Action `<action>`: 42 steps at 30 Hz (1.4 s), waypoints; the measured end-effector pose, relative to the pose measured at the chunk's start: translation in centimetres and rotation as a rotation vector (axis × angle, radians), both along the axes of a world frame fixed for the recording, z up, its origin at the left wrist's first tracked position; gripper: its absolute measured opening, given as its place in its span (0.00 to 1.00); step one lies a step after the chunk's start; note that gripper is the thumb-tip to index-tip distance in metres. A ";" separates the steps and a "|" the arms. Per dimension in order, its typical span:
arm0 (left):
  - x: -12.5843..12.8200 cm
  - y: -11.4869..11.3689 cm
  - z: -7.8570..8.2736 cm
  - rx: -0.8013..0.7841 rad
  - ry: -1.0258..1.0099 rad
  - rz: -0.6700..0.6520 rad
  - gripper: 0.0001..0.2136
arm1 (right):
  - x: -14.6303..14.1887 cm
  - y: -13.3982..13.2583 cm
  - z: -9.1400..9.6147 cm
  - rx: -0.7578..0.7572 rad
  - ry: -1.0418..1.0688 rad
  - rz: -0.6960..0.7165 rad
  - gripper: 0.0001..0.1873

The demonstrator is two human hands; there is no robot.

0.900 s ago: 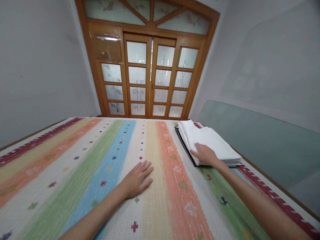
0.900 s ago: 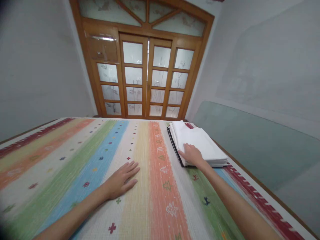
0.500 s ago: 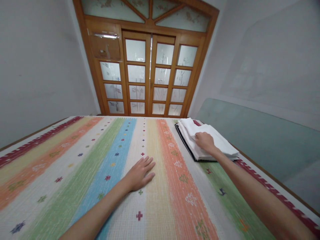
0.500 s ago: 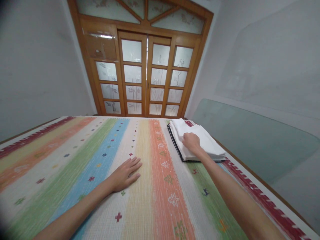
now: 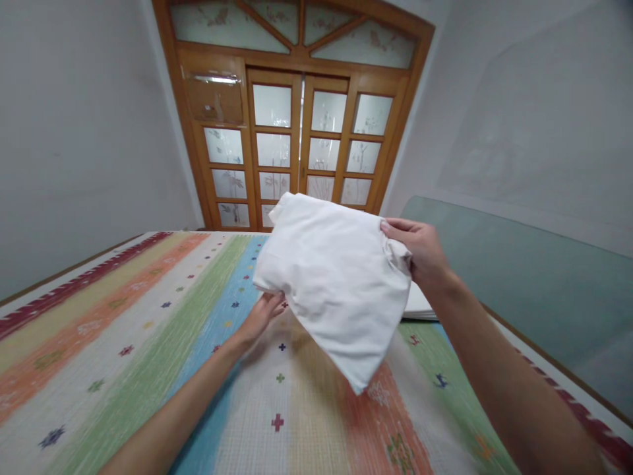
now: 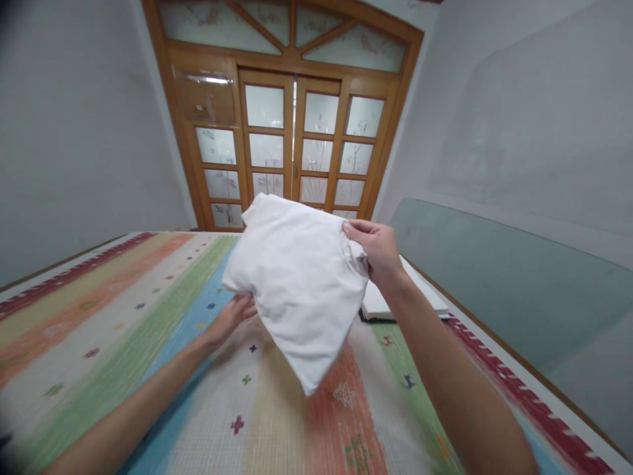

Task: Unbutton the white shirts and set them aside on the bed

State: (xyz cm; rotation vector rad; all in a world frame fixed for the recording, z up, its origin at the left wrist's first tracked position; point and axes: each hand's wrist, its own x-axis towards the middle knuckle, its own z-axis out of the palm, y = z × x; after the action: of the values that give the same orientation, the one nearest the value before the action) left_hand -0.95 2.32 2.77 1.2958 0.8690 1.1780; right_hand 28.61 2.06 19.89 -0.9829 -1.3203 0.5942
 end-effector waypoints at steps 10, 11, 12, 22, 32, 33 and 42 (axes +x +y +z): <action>-0.8 -2.3 6.9 0.237 0.018 0.172 0.33 | -5.8 1.8 -8.1 -0.278 -0.678 0.345 0.15; -0.5 -2.7 7.2 0.284 0.089 0.136 0.33 | -6.8 1.2 -8.1 -0.281 -0.656 0.506 0.18; -0.2 -3.1 7.4 0.312 0.142 0.099 0.33 | -7.7 0.5 -8.0 -0.274 -0.633 0.602 0.21; 0.7 -3.9 7.0 0.366 0.185 0.016 0.31 | -10.0 -1.7 -6.9 -0.012 -0.823 0.383 0.16; -1.8 -3.3 8.7 0.386 0.398 0.185 0.22 | -6.4 1.2 -7.0 -0.028 -0.359 0.049 0.13; -2.4 -3.2 9.1 0.400 0.423 0.239 0.18 | -5.6 1.8 -6.9 -0.040 -0.262 0.003 0.12; -8.8 -1.1 11.3 0.205 0.520 0.665 0.12 | 3.7 5.0 -8.8 -0.389 0.043 -0.273 0.06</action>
State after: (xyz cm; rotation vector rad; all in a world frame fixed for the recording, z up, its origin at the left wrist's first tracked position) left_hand -9.77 1.26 14.10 1.5698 1.6854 1.4869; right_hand 32.30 7.04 11.09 -1.4339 -1.0267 0.6697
